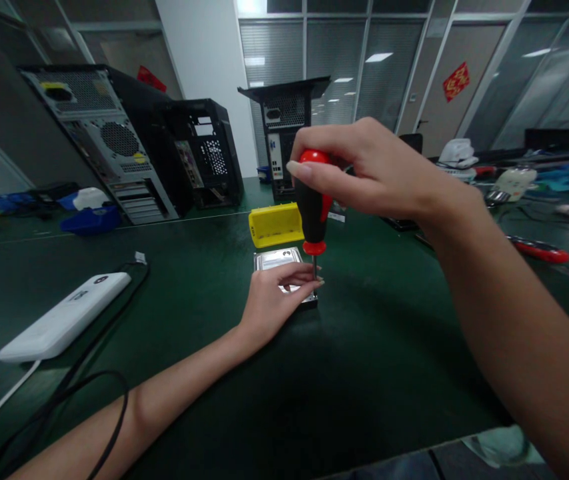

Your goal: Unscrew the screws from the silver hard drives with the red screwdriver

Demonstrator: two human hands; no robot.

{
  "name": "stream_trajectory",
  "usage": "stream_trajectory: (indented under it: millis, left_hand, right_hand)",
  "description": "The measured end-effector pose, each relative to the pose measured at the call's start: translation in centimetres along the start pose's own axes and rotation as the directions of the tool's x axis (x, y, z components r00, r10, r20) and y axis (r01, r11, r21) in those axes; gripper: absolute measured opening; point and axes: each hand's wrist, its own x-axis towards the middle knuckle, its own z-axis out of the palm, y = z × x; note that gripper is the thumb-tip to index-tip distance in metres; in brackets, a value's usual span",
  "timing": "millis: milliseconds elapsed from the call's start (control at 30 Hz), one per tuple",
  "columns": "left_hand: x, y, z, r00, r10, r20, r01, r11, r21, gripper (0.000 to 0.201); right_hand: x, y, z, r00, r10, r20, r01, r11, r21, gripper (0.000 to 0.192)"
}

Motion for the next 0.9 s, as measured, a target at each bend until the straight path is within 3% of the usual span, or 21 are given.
stream_trajectory:
  millis: [200, 467, 700, 900]
  left_hand:
    - [-0.11, 0.14, 0.00, 1.000, 0.015, 0.000, -0.015, 0.999, 0.034, 0.020]
    - [-0.16, 0.19, -0.13, 0.999, 0.047, 0.009, -0.047, 0.997, 0.066, 0.014]
    - [-0.09, 0.04, -0.10, 0.999, 0.037, 0.012, -0.038, 0.998, 0.043, 0.015]
    - [0.40, 0.32, -0.23, 0.997, -0.056, 0.054, 0.058, 0.998, -0.034, 0.018]
  right_hand:
    - [-0.13, -0.15, -0.46, 0.999, -0.013, 0.035, 0.009, 0.991, 0.135, 0.024]
    - [0.18, -0.49, -0.47, 1.000, -0.013, 0.028, 0.008, 0.983, 0.183, 0.029]
    - [0.26, -0.33, 0.01, 0.999, 0.003, 0.040, -0.009, 0.985, 0.171, 0.030]
    - [0.54, -0.18, 0.37, 0.999, 0.002, 0.051, -0.007, 0.995, 0.095, 0.032]
